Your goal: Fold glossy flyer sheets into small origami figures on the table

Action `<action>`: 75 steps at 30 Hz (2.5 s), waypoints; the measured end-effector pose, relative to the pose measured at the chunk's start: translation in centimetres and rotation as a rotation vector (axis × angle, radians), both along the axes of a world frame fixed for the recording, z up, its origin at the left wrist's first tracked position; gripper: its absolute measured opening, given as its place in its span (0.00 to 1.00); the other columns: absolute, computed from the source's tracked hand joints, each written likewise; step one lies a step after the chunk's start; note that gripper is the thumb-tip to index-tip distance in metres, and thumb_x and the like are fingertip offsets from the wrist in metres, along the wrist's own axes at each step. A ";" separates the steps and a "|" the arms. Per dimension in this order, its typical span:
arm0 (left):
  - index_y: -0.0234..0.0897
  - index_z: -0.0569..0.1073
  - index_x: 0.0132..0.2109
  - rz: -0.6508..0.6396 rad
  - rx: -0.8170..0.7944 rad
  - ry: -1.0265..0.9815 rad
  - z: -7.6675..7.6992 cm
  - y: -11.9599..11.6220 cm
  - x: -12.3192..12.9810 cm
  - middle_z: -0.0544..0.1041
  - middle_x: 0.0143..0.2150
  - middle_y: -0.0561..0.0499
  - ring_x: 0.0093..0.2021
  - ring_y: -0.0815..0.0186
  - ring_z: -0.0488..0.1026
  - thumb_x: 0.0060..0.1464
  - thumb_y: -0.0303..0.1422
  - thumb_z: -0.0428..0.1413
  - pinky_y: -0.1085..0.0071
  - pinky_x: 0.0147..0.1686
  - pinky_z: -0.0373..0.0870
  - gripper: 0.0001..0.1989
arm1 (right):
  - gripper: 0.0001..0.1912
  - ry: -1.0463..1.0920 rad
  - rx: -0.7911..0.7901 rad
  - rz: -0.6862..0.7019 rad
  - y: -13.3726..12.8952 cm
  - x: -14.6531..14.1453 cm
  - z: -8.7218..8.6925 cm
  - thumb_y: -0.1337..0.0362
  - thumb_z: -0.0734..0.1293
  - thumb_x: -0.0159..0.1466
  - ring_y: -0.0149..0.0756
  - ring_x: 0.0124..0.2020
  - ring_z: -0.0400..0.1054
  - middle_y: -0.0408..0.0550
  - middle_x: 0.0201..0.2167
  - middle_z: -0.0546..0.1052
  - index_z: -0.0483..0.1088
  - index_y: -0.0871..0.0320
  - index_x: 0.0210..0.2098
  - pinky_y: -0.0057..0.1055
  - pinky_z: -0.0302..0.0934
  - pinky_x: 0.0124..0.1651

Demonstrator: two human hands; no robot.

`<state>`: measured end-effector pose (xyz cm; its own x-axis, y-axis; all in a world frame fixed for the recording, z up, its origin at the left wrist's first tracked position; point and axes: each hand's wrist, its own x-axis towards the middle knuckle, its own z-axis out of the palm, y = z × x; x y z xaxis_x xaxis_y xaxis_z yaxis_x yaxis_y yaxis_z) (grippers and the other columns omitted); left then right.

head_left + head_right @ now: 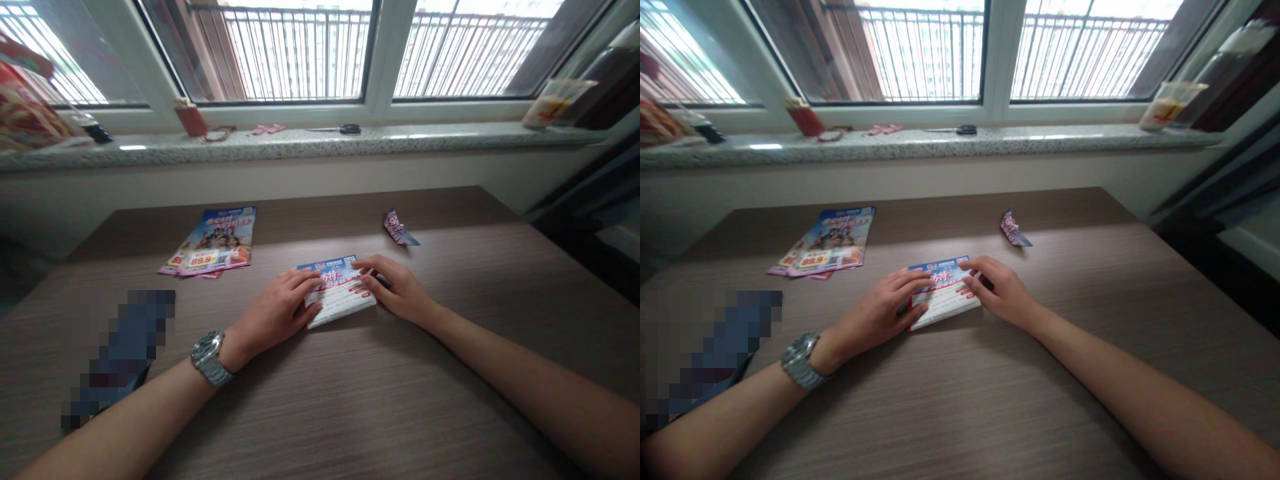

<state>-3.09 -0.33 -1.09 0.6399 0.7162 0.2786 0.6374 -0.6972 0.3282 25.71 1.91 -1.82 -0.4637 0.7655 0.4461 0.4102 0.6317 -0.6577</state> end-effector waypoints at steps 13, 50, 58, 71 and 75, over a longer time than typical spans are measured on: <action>0.42 0.72 0.60 -0.038 -0.042 -0.059 -0.1 0.2 -0.1 0.74 0.61 0.43 0.61 0.56 0.71 0.68 0.33 0.55 0.53 0.61 0.70 0.16 | 0.14 -0.114 -0.015 0.024 0.6 0.0 -0.3 0.59 0.71 0.67 0.47 0.55 0.70 0.53 0.52 0.76 0.74 0.52 0.52 0.48 0.64 0.60; 0.41 0.68 0.62 0.168 0.011 -0.007 0.1 0.3 -0.1 0.72 0.56 0.43 0.56 0.52 0.69 0.64 0.37 0.59 0.50 0.60 0.69 0.22 | 0.17 -0.190 0.006 -0.021 0.8 -0.1 -0.9 0.60 0.74 0.65 0.49 0.52 0.68 0.54 0.49 0.73 0.75 0.52 0.52 0.49 0.65 0.56; 0.42 0.69 0.61 0.174 0.008 -0.031 0.0 0.4 -0.2 0.73 0.55 0.45 0.57 0.52 0.70 0.63 0.38 0.60 0.48 0.64 0.66 0.21 | 0.17 -0.196 0.009 -0.015 0.8 -0.1 -0.7 0.60 0.73 0.65 0.49 0.51 0.68 0.54 0.48 0.73 0.74 0.52 0.53 0.50 0.65 0.55; 0.40 0.71 0.54 0.177 0.072 -0.005 0.0 0.6 -0.2 0.76 0.50 0.48 0.53 0.57 0.72 0.63 0.37 0.60 0.44 0.71 0.53 0.14 | 0.15 -0.207 -0.019 -0.087 0.9 -0.2 -1.0 0.59 0.75 0.63 0.49 0.49 0.68 0.53 0.45 0.73 0.75 0.54 0.48 0.48 0.65 0.54; 0.40 0.71 0.50 0.192 0.073 -0.001 0.0 0.7 -0.2 0.77 0.47 0.49 0.50 0.58 0.73 0.63 0.36 0.60 0.43 0.70 0.53 0.11 | 0.15 -0.219 -0.041 -0.097 1.0 -0.3 -0.8 0.59 0.76 0.63 0.48 0.49 0.68 0.53 0.44 0.73 0.75 0.55 0.47 0.46 0.64 0.54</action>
<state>-3.32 0.41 -1.11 0.4929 0.8031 0.3349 0.7607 -0.5845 0.2823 25.42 2.87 -2.64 -0.4694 0.8265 0.3108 0.6032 0.5572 -0.5707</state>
